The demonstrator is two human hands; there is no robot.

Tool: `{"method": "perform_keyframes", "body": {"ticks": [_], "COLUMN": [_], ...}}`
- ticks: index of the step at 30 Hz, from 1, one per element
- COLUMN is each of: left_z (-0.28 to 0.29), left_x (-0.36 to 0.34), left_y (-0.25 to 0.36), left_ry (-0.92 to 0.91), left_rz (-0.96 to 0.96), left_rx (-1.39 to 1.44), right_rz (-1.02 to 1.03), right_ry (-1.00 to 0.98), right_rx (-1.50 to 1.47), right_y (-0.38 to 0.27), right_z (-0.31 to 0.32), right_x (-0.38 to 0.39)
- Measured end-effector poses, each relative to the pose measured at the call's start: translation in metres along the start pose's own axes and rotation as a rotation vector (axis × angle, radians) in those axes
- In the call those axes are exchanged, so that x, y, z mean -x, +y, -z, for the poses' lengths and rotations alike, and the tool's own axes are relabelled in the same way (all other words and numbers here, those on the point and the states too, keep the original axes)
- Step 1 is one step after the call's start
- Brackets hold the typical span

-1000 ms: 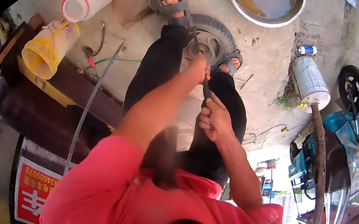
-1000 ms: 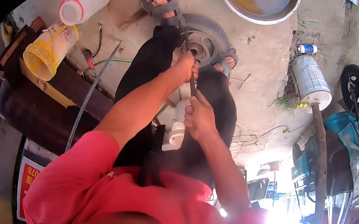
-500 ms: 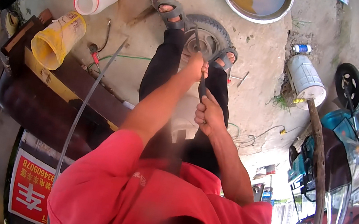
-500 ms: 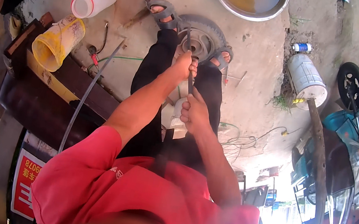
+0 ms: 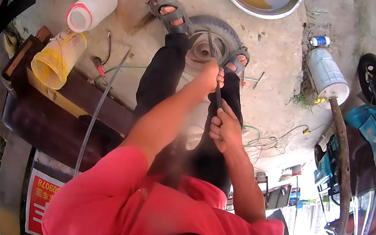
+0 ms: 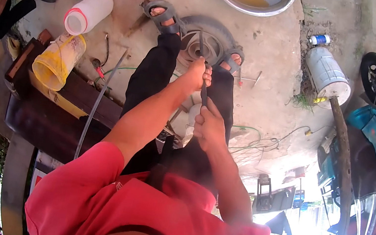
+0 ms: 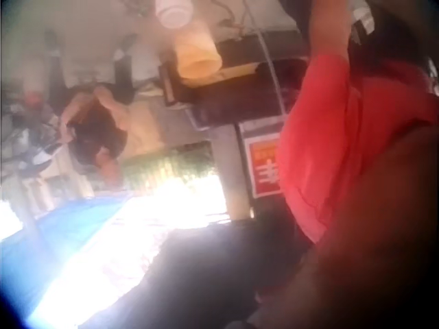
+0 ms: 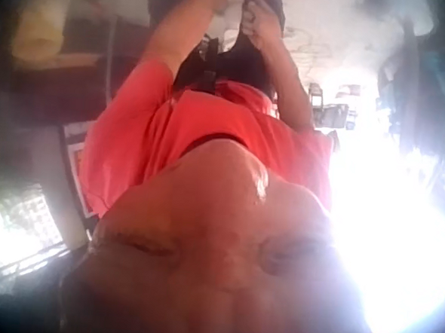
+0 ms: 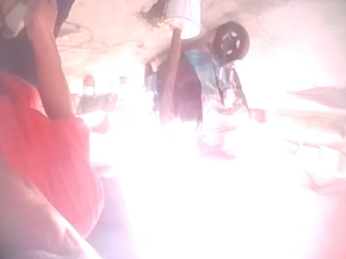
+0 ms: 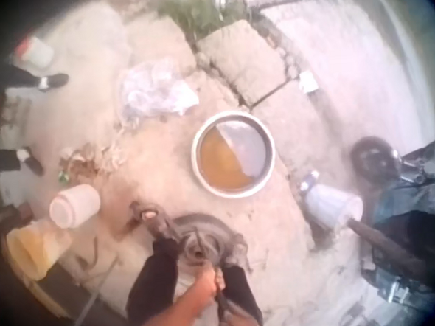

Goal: The person uses a pry bar and hammer to remove a tire from a wheel rim, then uses a pair of pliers and a pry bar to pull a tube into the tire and reseat the tire onto the rim.

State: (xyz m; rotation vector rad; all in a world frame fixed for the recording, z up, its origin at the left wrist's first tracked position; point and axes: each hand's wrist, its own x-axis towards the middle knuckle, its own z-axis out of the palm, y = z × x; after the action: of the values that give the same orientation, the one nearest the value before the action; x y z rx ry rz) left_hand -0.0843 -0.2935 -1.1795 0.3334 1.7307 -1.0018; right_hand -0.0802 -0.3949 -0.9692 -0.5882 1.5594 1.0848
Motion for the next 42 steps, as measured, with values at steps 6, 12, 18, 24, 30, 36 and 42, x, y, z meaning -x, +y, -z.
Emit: {"method": "perform_keyframes", "body": {"ticks": [6, 12, 18, 24, 30, 36, 42], "left_z": [0.017, 0.034, -0.004, -0.026, -0.03, 0.001, 0.011], "left_x": [-0.017, -0.002, 0.016, -0.014, -0.057, -0.035, 0.004], "left_y": [0.019, 0.001, -0.049, -0.06, -0.054, -0.082, -0.105], "left_ry": [0.098, 0.015, -0.06, -0.043, 0.056, 0.039, -0.035], "left_rz": [-0.056, -0.061, -0.028, 0.033, -0.057, -0.114, -0.141], "left_rx": [-0.179, -0.11, -0.113, -0.109, -0.306, -0.339, -0.085], "right_rz": [0.086, 0.078, 0.055, 0.044, 0.097, 0.145, 0.061], "right_ry": [0.113, -0.019, 0.067, 0.07, 0.103, 0.079, -0.054], "right_rx": [0.13, 0.005, -0.025, -0.092, 0.01, 0.026, 0.048], "right_y": [0.027, 0.047, 0.046, 0.017, 0.029, 0.077, 0.071], "right_z": [-0.02, -0.017, 0.026, 0.049, 0.061, 0.068, 0.102], "right_x": [-0.031, -0.01, 0.027, 0.012, -0.031, -0.012, 0.024]}}
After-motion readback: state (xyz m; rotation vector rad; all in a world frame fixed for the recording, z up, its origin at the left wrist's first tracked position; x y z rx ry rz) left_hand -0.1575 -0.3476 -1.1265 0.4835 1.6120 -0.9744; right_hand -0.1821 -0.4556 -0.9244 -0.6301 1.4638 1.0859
